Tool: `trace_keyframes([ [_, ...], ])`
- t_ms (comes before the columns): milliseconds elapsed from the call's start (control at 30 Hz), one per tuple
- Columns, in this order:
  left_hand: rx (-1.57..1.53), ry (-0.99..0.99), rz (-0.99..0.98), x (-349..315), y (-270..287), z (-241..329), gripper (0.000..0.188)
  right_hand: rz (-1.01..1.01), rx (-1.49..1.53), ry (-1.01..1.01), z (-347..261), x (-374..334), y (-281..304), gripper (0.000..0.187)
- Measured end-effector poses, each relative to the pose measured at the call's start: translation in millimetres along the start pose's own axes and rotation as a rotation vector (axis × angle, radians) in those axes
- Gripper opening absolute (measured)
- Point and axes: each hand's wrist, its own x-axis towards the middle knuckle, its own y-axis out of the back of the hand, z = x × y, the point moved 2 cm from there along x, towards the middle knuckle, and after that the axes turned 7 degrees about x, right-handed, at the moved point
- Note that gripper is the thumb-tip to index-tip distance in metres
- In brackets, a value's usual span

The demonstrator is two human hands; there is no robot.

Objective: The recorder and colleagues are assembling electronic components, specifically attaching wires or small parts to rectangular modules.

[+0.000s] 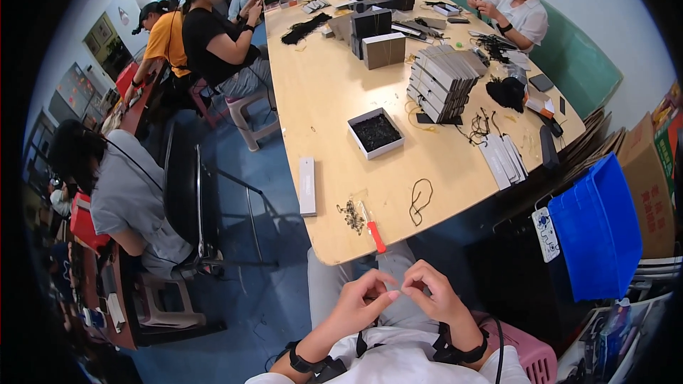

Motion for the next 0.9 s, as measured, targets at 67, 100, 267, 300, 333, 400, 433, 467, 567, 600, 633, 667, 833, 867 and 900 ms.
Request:
trace_keyframes([
  [67, 0.043, -0.039, 0.092, 1.4, 1.7, 0.4, 0.014, 0.067, 0.105, -0.049, 2.9, -1.9, 0.8, 0.01],
  [100, 0.082, -0.076, 0.185, 2.3, 3.6, 0.2, 0.014, 0.07, 0.104, -0.047, 3.4, -1.7, 1.2, 0.01],
  [267, -0.081, 0.081, 0.148, 1.6, 10.7, -13.2, 0.013, 0.129, 0.047, -0.132, 10.1, -2.8, 3.3, 0.007],
  [300, -0.222, 0.148, 0.11, 2.0, 10.7, -13.2, 0.014, 0.132, 0.047, -0.131, 10.6, -3.3, 3.1, 0.007],
  [333, -0.219, 0.148, 0.108, 2.1, 12.2, -14.6, 0.014, 0.12, 0.009, -0.129, 11.1, -3.0, 1.8, 0.007],
  [400, -0.704, 0.254, 0.028, 1.4, 10.9, -21.8, 0.014, 0.112, -0.029, -0.125, 12.8, -3.6, -1.1, 0.008],
  [433, -0.702, 0.256, 0.027, 0.8, 9.1, -21.5, 0.014, 0.102, -0.028, -0.132, 14.6, -4.7, -3.9, 0.008],
  [467, -0.683, 0.256, 0.065, 0.6, 5.9, -20.5, 0.014, 0.092, -0.027, -0.139, 15.8, -5.0, -6.0, 0.008],
  [567, -0.439, 0.122, 0.175, 4.2, -3.5, -33.3, 0.017, 0.086, -0.018, -0.104, 10.5, -3.2, -9.7, 0.008],
  [600, -0.21, -0.012, 0.242, 4.1, -3.5, -35.5, 0.02, 0.081, -0.018, -0.106, 8.4, -2.9, -9.8, 0.008],
  [633, -0.213, -0.011, 0.239, 4.4, -3.6, -35.0, 0.02, 0.088, -0.032, -0.102, 7.0, -2.4, -7.2, 0.008],
  [667, -0.13, -0.01, 0.212, 4.0, -3.1, -33.1, 0.018, 0.094, -0.045, -0.097, 6.2, -2.3, -5.5, 0.009],
  [833, -0.211, 0.142, 0.096, 3.0, -1.3, -30.7, 0.013, 0.078, 0.227, -0.147, 22.5, -4.6, -5.8, 0.008],
  [867, -0.253, 0.148, 0.058, 3.4, -0.5, -29.9, 0.012, 0.044, 0.365, -0.246, 25.5, -6.3, -7.0, 0.008],
  [900, -0.296, 0.154, 0.02, 3.8, -0.7, -29.5, 0.011, 0.044, 0.364, -0.246, 25.6, -6.8, -8.0, 0.008],
])
